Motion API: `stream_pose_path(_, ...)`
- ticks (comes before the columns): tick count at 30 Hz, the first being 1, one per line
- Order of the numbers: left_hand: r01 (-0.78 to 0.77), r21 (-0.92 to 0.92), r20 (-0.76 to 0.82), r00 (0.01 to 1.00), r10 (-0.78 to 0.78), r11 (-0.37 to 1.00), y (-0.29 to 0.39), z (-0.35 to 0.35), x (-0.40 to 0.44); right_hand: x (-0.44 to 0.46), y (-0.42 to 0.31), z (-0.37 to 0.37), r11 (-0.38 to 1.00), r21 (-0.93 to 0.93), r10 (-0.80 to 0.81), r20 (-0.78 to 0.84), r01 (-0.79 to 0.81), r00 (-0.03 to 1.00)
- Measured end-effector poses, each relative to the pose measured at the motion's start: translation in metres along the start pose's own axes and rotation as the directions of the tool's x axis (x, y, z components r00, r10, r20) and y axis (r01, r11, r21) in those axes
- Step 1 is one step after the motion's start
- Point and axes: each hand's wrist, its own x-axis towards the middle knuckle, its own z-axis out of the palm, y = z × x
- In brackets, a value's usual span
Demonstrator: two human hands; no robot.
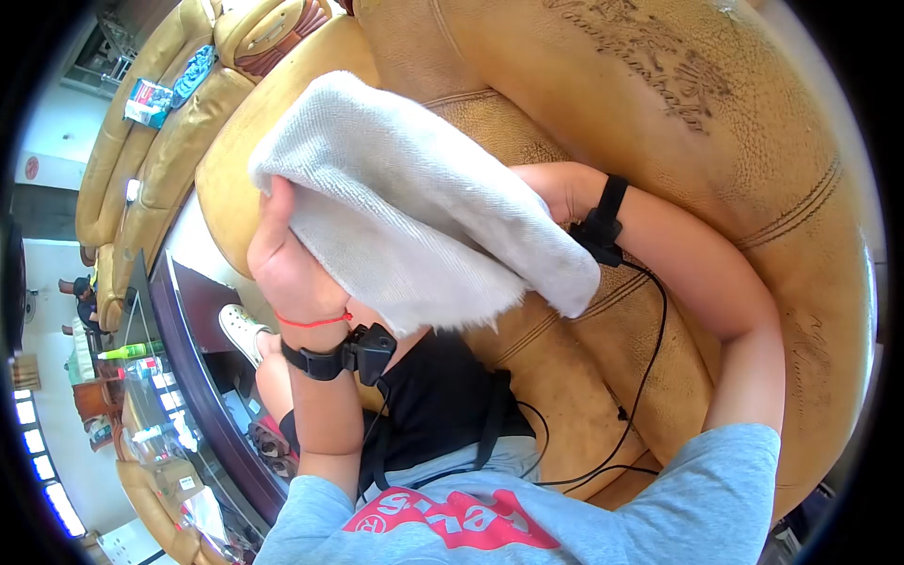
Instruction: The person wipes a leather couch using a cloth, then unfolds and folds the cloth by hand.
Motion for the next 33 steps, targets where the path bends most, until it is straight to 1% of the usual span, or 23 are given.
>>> stream_pose_path(1, -0.017, 0.033, -0.001, 1.0, 0.017, 0.999, 0.002, 0.001, -0.002, 0.0, 0.002, -0.002, 1.0, 0.016, 0.016, 0.015, -0.016, 1.0)
stream_pose_path(2, -0.03, 0.084, 0.015, 0.999, 0.029, 0.996, 0.006, -0.006, -0.003, 0.007, 0.005, -0.006, 0.998, 0.05, -0.041, 0.013, 0.04, 0.999)
stream_pose_path(3, -0.042, 0.114, 0.002, 0.999, 0.042, 0.993, 0.013, -0.01, -0.006, 0.005, -0.004, 0.007, 0.996, 0.019, -0.084, -0.074, 0.086, 0.994)
stream_pose_path(5, -0.062, 0.174, -0.025, 0.997, 0.067, 0.983, 0.025, -0.017, -0.011, 0.01, -0.017, 0.02, 0.976, -0.198, -0.132, -0.214, 0.089, 0.968)
stream_pose_path(6, -0.072, 0.208, -0.011, 0.997, 0.076, 0.975, 0.031, -0.02, -0.015, 0.017, -0.014, 0.007, 0.977, -0.177, -0.149, -0.175, 0.118, 0.973)
stream_pose_path(7, -0.078, 0.256, -0.012, 0.996, 0.083, 0.964, 0.036, -0.023, -0.018, 0.017, -0.014, 0.005, 0.965, -0.214, -0.201, -0.22, 0.153, 0.955)
stream_pose_path(9, -0.082, 0.362, -0.028, 0.995, 0.099, 0.928, 0.046, -0.029, -0.024, 0.017, -0.015, 0.008, 0.931, -0.296, -0.305, -0.305, 0.215, 0.902)
stream_pose_path(10, -0.085, 0.423, -0.032, 0.994, 0.108, 0.902, 0.048, -0.031, -0.027, 0.021, -0.014, 0.006, 0.913, -0.302, -0.37, -0.325, 0.276, 0.87)
stream_pose_path(13, -0.101, 0.611, -0.033, 0.988, 0.152, 0.785, 0.052, -0.037, -0.034, 0.015, -0.019, 0.022, 0.936, -0.289, -0.339, -0.579, 0.203, 0.741)
stream_pose_path(14, -0.102, 0.678, -0.038, 0.984, 0.174, 0.728, 0.054, -0.039, -0.036, 0.015, -0.021, 0.024, 0.931, -0.298, -0.356, -0.614, 0.21, 0.704)
stream_pose_path(17, -0.042, 0.858, -0.109, 0.959, 0.263, 0.512, 0.054, -0.05, -0.041, 0.013, -0.023, 0.015, 0.899, -0.337, -0.433, -0.599, 0.279, 0.673)
stream_pose_path(18, -0.004, 0.892, -0.145, 0.944, 0.295, 0.451, 0.052, -0.051, -0.042, 0.013, -0.023, 0.012, 0.893, -0.326, -0.447, -0.576, 0.309, 0.685)
stream_pose_path(20, 0.008, 0.911, -0.159, 0.929, 0.335, 0.411, 0.05, -0.056, -0.043, 0.013, -0.026, 0.009, 0.878, -0.304, -0.478, -0.527, 0.369, 0.703)
stream_pose_path(21, 0.015, 0.92, -0.167, 0.92, 0.355, 0.392, 0.05, -0.059, -0.043, 0.015, -0.026, 0.011, 0.849, -0.342, -0.526, -0.478, 0.402, 0.704)
stream_pose_path(23, 0.038, 0.961, -0.152, 0.902, 0.405, 0.275, 0.052, -0.075, -0.043, 0.018, -0.024, 0.018, 0.782, -0.41, -0.613, -0.372, 0.469, 0.697)
stream_pose_path(26, 0.02, 0.997, -0.055, 0.861, 0.505, 0.076, 0.051, -0.074, -0.041, 0.018, -0.019, 0.018, 0.679, -0.64, -0.619, -0.235, 0.36, 0.75)
stream_pose_path(27, 0.009, 1.0, -0.018, 0.85, 0.526, 0.02, 0.052, -0.074, -0.041, 0.019, -0.017, 0.013, 0.58, -0.757, -0.65, -0.205, 0.303, 0.732)
stream_pose_path(29, -0.007, 0.999, 0.023, 0.839, 0.543, -0.032, 0.051, -0.071, -0.041, 0.021, -0.012, 0.007, 0.34, -0.926, -0.697, -0.129, 0.166, 0.706)
stream_pose_path(30, -0.007, 0.999, 0.034, 0.83, 0.557, -0.052, 0.049, -0.065, -0.04, 0.016, -0.014, 0.014, 0.219, -0.975, -0.71, -0.126, 0.047, 0.693)
stream_pose_path(31, 0.007, 0.998, 0.028, 0.811, 0.584, -0.058, 0.041, -0.057, -0.038, 0.017, -0.014, 0.012, 0.226, -0.974, -0.722, -0.153, 0.021, 0.675)
stream_pose_path(33, 0.014, 1.0, -0.012, 0.819, 0.573, 0.001, 0.039, -0.058, -0.04, 0.018, -0.015, 0.007, 0.242, -0.97, -0.743, -0.206, -0.031, 0.637)
